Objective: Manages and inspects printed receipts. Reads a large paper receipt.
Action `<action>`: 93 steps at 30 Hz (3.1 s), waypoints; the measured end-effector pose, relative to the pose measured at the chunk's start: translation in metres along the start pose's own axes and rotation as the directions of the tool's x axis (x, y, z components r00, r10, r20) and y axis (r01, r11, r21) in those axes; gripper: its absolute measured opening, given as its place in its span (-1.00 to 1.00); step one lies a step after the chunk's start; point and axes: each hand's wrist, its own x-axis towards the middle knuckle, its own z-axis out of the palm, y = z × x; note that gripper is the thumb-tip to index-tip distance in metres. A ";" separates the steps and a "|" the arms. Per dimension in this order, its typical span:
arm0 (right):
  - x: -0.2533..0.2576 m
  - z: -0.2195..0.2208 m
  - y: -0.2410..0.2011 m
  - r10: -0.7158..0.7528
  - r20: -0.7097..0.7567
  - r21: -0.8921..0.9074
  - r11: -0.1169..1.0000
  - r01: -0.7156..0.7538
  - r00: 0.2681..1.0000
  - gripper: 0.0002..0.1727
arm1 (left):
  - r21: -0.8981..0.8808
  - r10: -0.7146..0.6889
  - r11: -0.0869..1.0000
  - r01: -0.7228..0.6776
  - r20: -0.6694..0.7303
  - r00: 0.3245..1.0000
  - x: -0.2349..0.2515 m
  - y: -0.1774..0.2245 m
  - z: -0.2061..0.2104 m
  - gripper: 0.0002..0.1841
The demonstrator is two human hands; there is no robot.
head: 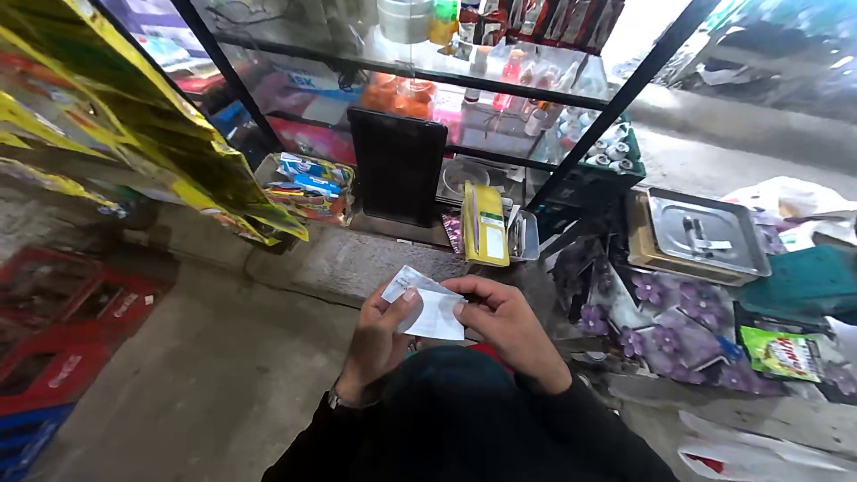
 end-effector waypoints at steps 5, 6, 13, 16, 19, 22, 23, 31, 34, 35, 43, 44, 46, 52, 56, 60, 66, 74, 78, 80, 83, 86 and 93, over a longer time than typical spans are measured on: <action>0.002 0.003 -0.002 -0.043 0.007 -0.050 0.998 0.044 0.999 -0.68 | -0.240 -0.028 0.968 0.075 0.194 0.981 -0.005 -0.007 -0.005 -0.50; 0.002 0.004 -0.002 -0.046 0.011 -0.066 0.997 0.046 0.999 -0.68 | -0.280 -0.028 0.955 0.092 0.222 0.975 -0.007 -0.008 -0.007 -0.49; 0.000 0.009 0.000 -0.067 -0.002 -0.155 0.986 0.066 0.998 -0.68 | -0.251 -0.074 0.955 0.156 0.306 0.949 -0.015 0.001 -0.019 -0.35; -0.001 0.012 0.002 -0.076 -0.006 -0.163 0.984 0.074 0.997 -0.68 | -0.190 -0.087 0.971 0.147 0.296 0.951 -0.019 0.005 -0.020 -0.35; -0.002 0.013 0.004 -0.078 0.000 -0.192 0.978 0.076 0.997 -0.69 | -0.055 -0.066 0.995 0.079 0.212 0.975 -0.024 0.007 -0.022 -0.40; -0.003 0.012 0.006 -0.069 -0.012 -0.217 0.974 0.065 0.998 -0.69 | 0.119 0.029 0.992 -0.037 0.073 0.997 -0.025 0.009 -0.019 -0.66; -0.003 0.012 0.007 -0.068 -0.015 -0.215 0.975 0.063 0.998 -0.69 | 0.163 0.052 0.985 -0.063 0.068 0.996 -0.025 0.009 -0.020 -0.74; -0.001 0.014 0.010 -0.026 -0.046 -0.102 0.995 0.021 0.999 -0.75 | 0.357 0.068 0.930 -0.093 0.081 0.994 -0.027 0.017 -0.016 -0.67; -0.001 0.014 0.010 0.009 -0.081 -0.099 0.995 -0.017 0.997 -0.77 | 0.352 0.018 0.936 -0.030 0.038 0.999 -0.026 0.020 -0.013 -0.69; 0.000 0.013 0.010 0.023 -0.090 -0.095 0.995 -0.031 0.996 -0.76 | 0.350 0.008 0.936 -0.018 0.033 0.999 -0.026 0.020 -0.013 -0.70; 0.007 0.008 0.010 0.050 -0.147 -0.114 0.991 -0.067 0.988 -0.70 | 0.392 0.001 0.920 0.006 -0.019 1.000 -0.020 0.020 -0.012 -0.33; 0.008 0.006 0.009 0.044 -0.147 -0.131 0.989 -0.063 0.988 -0.71 | 0.410 0.016 0.912 -0.005 -0.023 1.000 -0.020 0.019 -0.012 -0.41; 0.010 0.003 0.007 0.041 -0.141 -0.169 0.984 -0.065 0.989 -0.72 | 0.441 0.044 0.897 -0.032 -0.019 0.999 -0.020 0.018 -0.011 -0.62; 0.015 -0.006 0.004 0.006 -0.088 -0.228 0.973 -0.027 0.996 -0.72 | 0.416 0.046 0.909 -0.013 -0.070 0.996 -0.015 0.014 -0.007 -0.72; 0.016 -0.007 0.004 -0.007 -0.063 -0.276 0.961 -0.011 0.998 -0.71 | 0.371 0.023 0.929 0.015 -0.098 0.995 -0.014 0.015 -0.007 -0.48; 0.018 -0.006 0.006 -0.005 -0.057 -0.276 0.961 -0.011 0.998 -0.69 | 0.386 0.044 0.923 -0.006 -0.089 0.995 -0.017 0.015 -0.011 -0.52; 0.018 -0.001 0.005 0.022 -0.083 -0.232 0.972 -0.040 0.996 -0.66 | 0.399 0.076 0.916 -0.040 -0.075 0.994 -0.020 0.017 -0.015 -0.73; 0.014 0.002 0.002 0.012 -0.064 -0.257 0.966 -0.028 0.998 -0.69 | 0.363 0.069 0.932 -0.022 -0.116 0.991 -0.022 0.018 -0.015 -0.65; 0.011 0.003 0.003 0.009 -0.076 -0.274 0.961 -0.030 0.997 -0.69 | 0.363 0.073 0.931 -0.035 -0.092 0.993 -0.024 0.016 -0.016 -0.62; 0.010 0.003 0.004 0.007 -0.086 -0.281 0.959 -0.031 0.996 -0.67 | 0.360 0.074 0.932 -0.040 -0.081 0.994 -0.025 0.016 -0.017 -0.61; 0.008 0.003 0.005 -0.003 -0.101 -0.278 0.960 -0.025 0.995 -0.67 | 0.351 0.070 0.936 -0.042 -0.068 0.995 -0.027 0.016 -0.017 -0.59; 0.006 0.004 0.006 -0.005 -0.117 -0.268 0.963 -0.026 0.993 -0.67 | 0.353 0.079 0.934 -0.056 -0.050 0.996 -0.028 0.015 -0.018 -0.55; 0.002 0.005 0.007 -0.026 -0.137 -0.273 0.962 -0.012 0.990 -0.67 | 0.364 0.114 0.926 -0.100 -0.016 0.993 -0.030 0.013 -0.020 -0.50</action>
